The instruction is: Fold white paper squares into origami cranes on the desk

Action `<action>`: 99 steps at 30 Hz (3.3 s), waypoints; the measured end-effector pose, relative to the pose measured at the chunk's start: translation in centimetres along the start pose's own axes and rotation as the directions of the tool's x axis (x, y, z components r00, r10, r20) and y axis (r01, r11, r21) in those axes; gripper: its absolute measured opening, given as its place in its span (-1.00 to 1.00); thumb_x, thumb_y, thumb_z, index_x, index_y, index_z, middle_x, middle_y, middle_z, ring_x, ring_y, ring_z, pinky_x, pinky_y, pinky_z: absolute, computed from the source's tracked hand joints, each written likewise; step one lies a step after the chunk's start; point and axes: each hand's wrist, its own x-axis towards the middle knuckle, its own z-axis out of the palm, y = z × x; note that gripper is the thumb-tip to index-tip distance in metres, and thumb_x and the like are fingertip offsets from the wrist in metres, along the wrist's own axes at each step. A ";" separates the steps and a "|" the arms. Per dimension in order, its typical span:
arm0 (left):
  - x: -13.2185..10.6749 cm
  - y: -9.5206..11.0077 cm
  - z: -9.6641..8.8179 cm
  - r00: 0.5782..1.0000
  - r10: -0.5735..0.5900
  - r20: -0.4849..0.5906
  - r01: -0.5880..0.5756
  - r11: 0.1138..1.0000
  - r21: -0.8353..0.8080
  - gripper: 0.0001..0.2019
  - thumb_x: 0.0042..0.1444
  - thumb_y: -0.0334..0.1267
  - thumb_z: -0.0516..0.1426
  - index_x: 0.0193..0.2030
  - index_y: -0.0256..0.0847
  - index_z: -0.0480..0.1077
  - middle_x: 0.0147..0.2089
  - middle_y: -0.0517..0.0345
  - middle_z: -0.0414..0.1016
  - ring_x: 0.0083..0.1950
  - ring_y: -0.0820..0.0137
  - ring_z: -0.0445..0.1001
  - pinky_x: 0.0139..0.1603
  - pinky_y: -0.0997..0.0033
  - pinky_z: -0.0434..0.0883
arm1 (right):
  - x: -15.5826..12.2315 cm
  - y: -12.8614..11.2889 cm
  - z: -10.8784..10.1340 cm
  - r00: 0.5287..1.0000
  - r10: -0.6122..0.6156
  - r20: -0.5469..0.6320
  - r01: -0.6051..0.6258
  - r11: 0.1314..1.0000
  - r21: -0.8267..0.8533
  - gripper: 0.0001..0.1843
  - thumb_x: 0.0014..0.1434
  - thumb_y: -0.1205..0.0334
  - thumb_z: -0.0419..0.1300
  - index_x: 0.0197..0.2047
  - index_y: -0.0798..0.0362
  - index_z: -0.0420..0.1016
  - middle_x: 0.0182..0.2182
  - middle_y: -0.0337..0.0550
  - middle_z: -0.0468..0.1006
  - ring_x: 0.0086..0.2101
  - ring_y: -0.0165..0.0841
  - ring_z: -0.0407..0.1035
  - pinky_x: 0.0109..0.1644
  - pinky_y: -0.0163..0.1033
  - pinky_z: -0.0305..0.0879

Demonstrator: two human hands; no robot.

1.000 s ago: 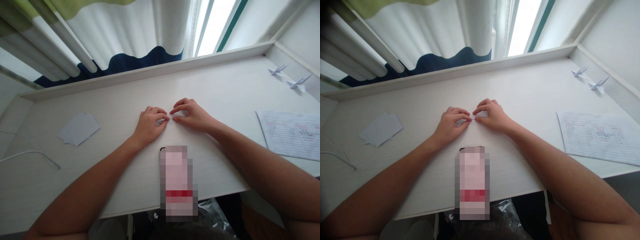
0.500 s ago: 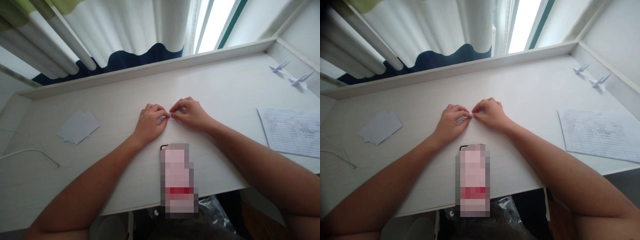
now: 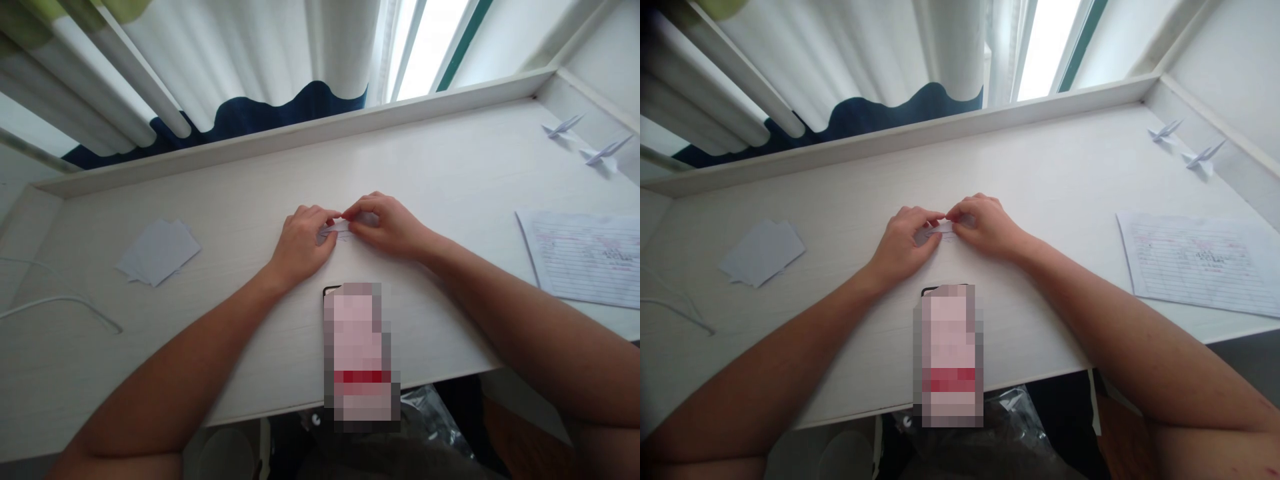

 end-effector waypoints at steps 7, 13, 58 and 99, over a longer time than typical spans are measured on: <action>0.0 -0.1 0.1 1.000 0.003 -0.002 -0.003 1.000 0.003 -0.74 0.35 -0.30 0.17 0.10 -0.07 0.59 0.03 0.05 0.64 0.13 0.13 0.48 0.22 0.03 0.39 | -0.4 0.6 -0.4 0.996 -0.069 0.049 0.072 0.995 -0.069 -0.79 0.24 0.13 0.28 -0.11 -0.02 0.69 -0.11 -0.02 0.67 -0.05 -0.08 0.47 0.13 0.03 0.27; 0.3 -0.3 0.2 0.999 -0.038 -0.019 0.037 0.997 -0.071 -0.81 0.26 -0.36 0.21 -0.03 -0.10 0.58 -0.05 0.09 0.65 0.08 0.17 0.50 0.21 0.06 0.41 | -0.1 0.2 -0.3 0.999 -0.007 0.038 0.008 0.999 -0.040 -0.85 0.19 0.16 0.32 -0.18 -0.03 0.64 -0.17 -0.07 0.70 -0.06 -0.08 0.48 0.16 0.05 0.24; 0.1 -0.3 0.3 0.997 -0.068 -0.046 0.062 0.991 -0.118 -0.98 0.28 -0.32 0.28 -0.20 -0.12 0.55 -0.21 0.14 0.62 -0.07 0.24 0.51 0.09 0.12 0.44 | -0.5 -0.4 0.4 0.998 -0.062 0.029 0.064 0.996 -0.065 -0.84 0.27 0.30 0.19 -0.19 -0.04 0.62 -0.14 -0.04 0.62 -0.08 -0.11 0.47 0.12 0.03 0.28; 0.3 -0.4 0.1 0.987 -0.161 0.013 0.095 0.512 -0.853 -0.75 0.15 -0.13 0.38 -0.15 -0.17 0.49 -0.40 0.24 0.61 -0.36 0.44 0.54 -0.25 0.41 0.44 | -0.4 -0.9 -0.1 0.948 -0.051 -0.315 0.188 0.887 0.421 -0.89 0.29 0.21 0.37 -0.11 -0.07 0.68 -0.20 -0.15 0.61 -0.22 -0.29 0.50 -0.14 -0.10 0.53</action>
